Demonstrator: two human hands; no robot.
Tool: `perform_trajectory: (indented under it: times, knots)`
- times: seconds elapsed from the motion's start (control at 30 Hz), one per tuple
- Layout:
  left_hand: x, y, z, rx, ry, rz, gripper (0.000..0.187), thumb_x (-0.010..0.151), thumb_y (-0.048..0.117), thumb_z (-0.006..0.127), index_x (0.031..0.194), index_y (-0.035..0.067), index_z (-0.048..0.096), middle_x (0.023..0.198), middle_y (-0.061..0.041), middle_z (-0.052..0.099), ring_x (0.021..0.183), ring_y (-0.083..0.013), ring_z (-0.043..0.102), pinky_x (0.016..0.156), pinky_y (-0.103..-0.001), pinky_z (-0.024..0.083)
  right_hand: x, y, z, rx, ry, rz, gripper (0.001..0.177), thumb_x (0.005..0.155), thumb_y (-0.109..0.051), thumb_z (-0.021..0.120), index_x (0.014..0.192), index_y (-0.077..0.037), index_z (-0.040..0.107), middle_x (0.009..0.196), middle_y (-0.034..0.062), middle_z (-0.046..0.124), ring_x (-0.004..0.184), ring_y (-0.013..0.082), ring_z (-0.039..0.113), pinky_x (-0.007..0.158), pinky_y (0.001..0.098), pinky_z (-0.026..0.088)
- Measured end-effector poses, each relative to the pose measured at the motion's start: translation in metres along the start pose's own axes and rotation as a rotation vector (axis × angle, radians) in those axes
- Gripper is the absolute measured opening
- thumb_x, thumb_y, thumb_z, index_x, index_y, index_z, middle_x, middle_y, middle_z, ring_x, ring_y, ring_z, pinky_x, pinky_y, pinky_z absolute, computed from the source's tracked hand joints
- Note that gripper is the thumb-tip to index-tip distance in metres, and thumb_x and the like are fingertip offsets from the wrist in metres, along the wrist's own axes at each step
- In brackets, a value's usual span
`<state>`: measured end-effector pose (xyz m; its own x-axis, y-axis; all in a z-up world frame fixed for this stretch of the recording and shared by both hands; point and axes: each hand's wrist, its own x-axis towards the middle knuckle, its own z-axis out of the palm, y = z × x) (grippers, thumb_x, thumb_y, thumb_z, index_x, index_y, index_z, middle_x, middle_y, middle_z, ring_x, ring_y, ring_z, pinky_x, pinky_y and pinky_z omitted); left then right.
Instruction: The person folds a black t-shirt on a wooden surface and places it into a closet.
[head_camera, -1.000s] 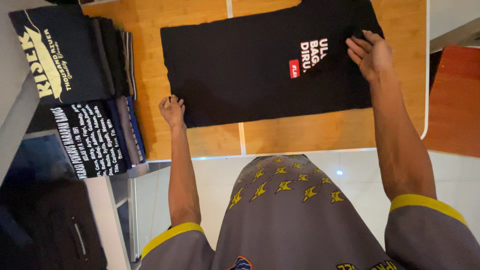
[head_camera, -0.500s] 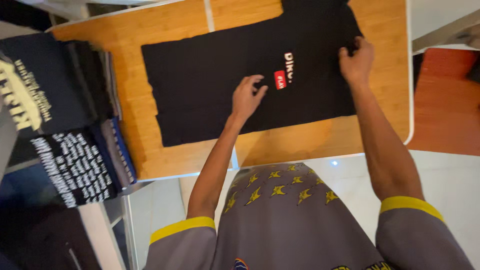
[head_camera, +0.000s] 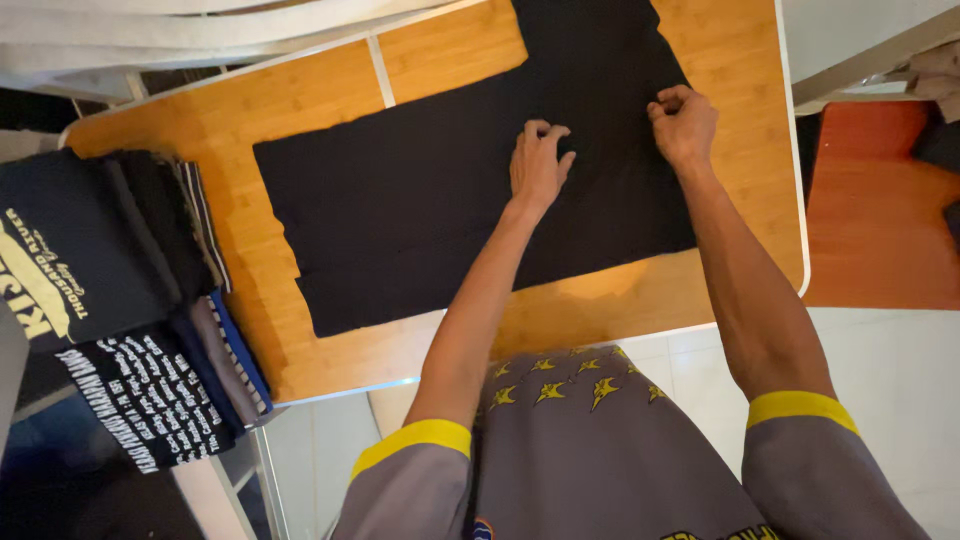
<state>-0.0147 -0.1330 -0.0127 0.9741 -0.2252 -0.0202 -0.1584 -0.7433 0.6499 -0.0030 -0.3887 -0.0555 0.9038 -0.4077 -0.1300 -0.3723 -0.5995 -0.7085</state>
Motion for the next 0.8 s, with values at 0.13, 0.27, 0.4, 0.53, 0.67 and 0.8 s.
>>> perform_trajectory:
  times: [0.13, 0.27, 0.4, 0.53, 0.67, 0.8]
  knots:
    - [0.012, -0.003, 0.009, -0.073, -0.011, -0.236, 0.042, 0.081, 0.012, 0.080, 0.120, 0.012, 0.065, 0.096, -0.010, 0.069, 0.093, -0.0299, 0.071, 0.082, -0.044, 0.057, 0.012, 0.000, 0.004, 0.042, -0.027, -0.054, 0.015, 0.089, -0.013, 0.081, 0.100, -0.003, 0.077, 0.090, 0.0117, 0.077, 0.084, 0.0204, 0.073, 0.078, 0.0337, 0.056]
    - [0.016, -0.011, 0.016, -0.192, 0.018, -0.303, 0.043, 0.086, 0.010, 0.076, 0.125, 0.008, 0.058, 0.088, -0.007, 0.068, 0.083, -0.0280, 0.071, 0.076, -0.043, 0.055, 0.018, -0.001, 0.006, 0.165, -0.061, -0.013, 0.014, 0.090, -0.010, 0.080, 0.101, -0.005, 0.074, 0.087, 0.0070, 0.076, 0.081, 0.0132, 0.071, 0.077, 0.0303, 0.055]
    - [0.005, -0.023, 0.016, -0.296, 0.175, -0.217, 0.044, 0.087, 0.007, 0.075, 0.128, 0.009, 0.059, 0.090, -0.009, 0.067, 0.081, -0.0263, 0.070, 0.077, -0.041, 0.056, 0.014, -0.002, 0.006, 0.271, -0.067, -0.022, 0.016, 0.091, -0.011, 0.080, 0.102, -0.003, 0.072, 0.089, 0.0049, 0.074, 0.081, 0.0109, 0.068, 0.077, 0.0292, 0.055]
    - [-0.001, -0.032, 0.003, -0.273, 0.214, -0.256, 0.044, 0.085, 0.011, 0.075, 0.126, 0.008, 0.059, 0.095, -0.010, 0.064, 0.077, -0.0255, 0.068, 0.074, -0.040, 0.056, 0.002, -0.014, 0.001, 0.046, -0.031, -0.191, 0.012, 0.091, -0.010, 0.081, 0.101, -0.005, 0.077, 0.086, 0.0099, 0.072, 0.078, 0.0200, 0.069, 0.074, 0.0341, 0.055]
    - [-0.005, -0.022, 0.004, -0.132, 0.225, -0.266, 0.033, 0.091, 0.019, 0.076, 0.119, 0.008, 0.062, 0.099, -0.012, 0.066, 0.083, -0.0265, 0.069, 0.072, -0.041, 0.056, -0.014, -0.040, -0.003, -0.141, 0.070, -0.367, 0.007, 0.086, -0.008, 0.084, 0.091, -0.009, 0.079, 0.072, 0.0124, 0.065, 0.071, 0.0305, 0.065, 0.067, 0.0422, 0.052]
    - [-0.003, 0.002, 0.005, -0.368, -0.101, -0.482, 0.049, 0.102, 0.052, 0.063, 0.121, 0.008, 0.070, 0.103, -0.013, 0.082, 0.089, -0.0209, 0.079, 0.075, -0.034, 0.060, -0.042, -0.074, -0.015, -0.099, 0.109, -0.434, 0.006, 0.090, -0.006, 0.079, 0.095, -0.007, 0.075, 0.078, 0.0127, 0.063, 0.068, 0.0299, 0.063, 0.063, 0.0422, 0.050]
